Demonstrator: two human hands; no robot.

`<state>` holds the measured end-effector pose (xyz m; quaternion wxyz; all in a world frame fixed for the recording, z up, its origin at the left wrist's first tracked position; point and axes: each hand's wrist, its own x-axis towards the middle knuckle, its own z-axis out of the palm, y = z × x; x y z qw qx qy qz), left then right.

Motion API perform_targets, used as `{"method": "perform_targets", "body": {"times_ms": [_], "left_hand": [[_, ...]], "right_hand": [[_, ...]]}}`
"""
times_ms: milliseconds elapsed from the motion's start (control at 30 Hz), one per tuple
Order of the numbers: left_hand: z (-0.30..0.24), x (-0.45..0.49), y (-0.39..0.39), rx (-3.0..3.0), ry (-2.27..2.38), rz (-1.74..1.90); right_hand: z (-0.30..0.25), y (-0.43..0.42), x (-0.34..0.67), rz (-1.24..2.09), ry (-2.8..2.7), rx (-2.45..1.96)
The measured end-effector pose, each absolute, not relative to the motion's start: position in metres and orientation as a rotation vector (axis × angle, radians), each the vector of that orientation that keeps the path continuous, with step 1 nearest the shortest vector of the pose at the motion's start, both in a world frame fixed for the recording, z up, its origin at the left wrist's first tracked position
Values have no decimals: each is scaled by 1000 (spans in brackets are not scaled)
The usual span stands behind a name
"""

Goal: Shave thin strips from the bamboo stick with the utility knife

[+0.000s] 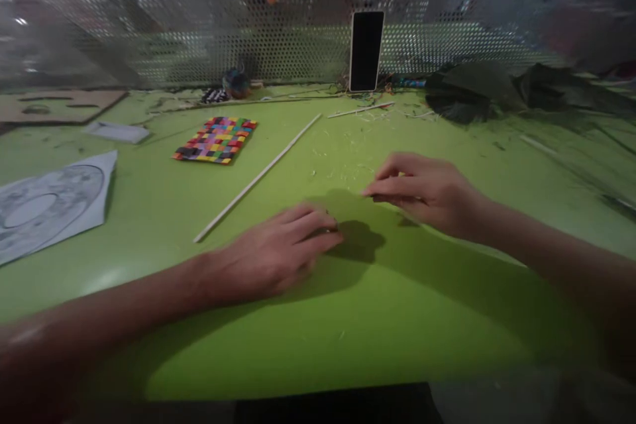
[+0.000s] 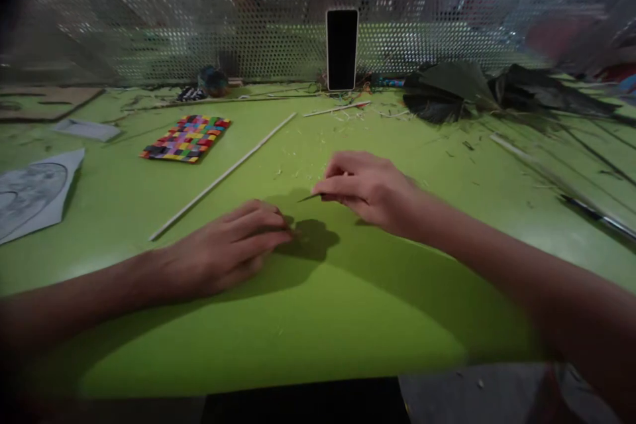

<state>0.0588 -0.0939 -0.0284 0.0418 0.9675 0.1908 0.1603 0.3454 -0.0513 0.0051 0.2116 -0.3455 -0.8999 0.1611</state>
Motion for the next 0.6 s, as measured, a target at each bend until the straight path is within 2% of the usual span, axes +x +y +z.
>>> {"method": "perform_targets", "body": {"times_ms": [167, 433, 600], "left_hand": [[-24, 59, -97, 3021, 689, 455], [-21, 61, -95, 2987, 599, 416], [-19, 60, -95, 3003, 588, 437]], "right_hand": [[-4, -59, 338, 497, -2581, -897], [-20, -66, 334, 185, -2670, -415], [-17, -72, 330, 101, -2609, -408]]}}
